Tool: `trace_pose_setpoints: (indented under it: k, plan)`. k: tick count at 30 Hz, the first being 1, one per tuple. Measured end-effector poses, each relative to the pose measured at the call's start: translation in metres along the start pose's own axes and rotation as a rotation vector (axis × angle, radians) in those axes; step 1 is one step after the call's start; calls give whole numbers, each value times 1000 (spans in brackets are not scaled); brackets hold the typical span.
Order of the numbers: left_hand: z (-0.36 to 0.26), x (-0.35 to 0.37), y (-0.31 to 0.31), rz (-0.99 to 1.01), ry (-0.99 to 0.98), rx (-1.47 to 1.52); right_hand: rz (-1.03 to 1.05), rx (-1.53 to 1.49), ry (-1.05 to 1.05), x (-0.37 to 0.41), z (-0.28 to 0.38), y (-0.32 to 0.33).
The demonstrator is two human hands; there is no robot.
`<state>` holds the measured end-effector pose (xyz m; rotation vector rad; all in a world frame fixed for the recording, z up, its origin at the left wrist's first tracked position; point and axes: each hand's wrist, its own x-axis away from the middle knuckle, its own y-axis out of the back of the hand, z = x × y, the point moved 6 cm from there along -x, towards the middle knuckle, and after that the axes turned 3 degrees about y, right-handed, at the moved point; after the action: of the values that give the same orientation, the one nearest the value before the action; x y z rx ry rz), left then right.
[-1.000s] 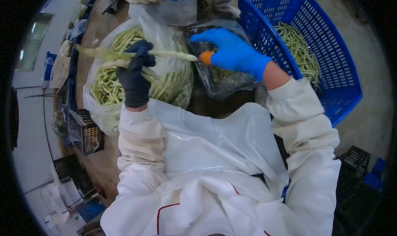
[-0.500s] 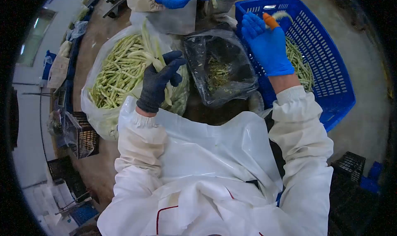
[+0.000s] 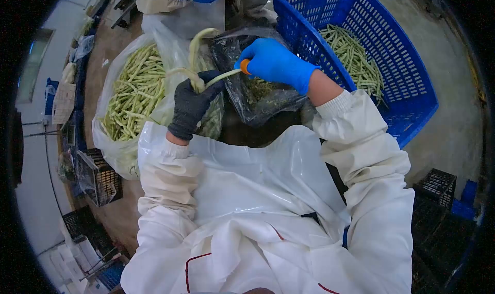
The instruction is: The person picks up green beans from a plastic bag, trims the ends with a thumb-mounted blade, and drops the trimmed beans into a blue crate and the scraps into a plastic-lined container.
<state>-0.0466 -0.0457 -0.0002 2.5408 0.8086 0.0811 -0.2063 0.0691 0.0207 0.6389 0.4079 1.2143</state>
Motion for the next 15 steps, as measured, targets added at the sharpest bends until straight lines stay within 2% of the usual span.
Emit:
trace_pose_setpoints:
  k: [3,5,8,11,12,15]
  plan:
    - [3,0,5,-66,-145,-90,2,160,77,4,-3,-8]
    - [2,1,1,-77,-150,-26,37,262,115,5,1,-13]
    - [9,-2,3,-129,-137,29,-79,227,174,4,10,-5]
    - [9,-1,9,-155,-19,57,-65,-141,222,3,22,3]
    - [9,-1,11,-155,34,65,-63,-67,253,5,26,2]
    - [10,-2,10,-178,-49,-152,-89,213,322,11,34,-2]
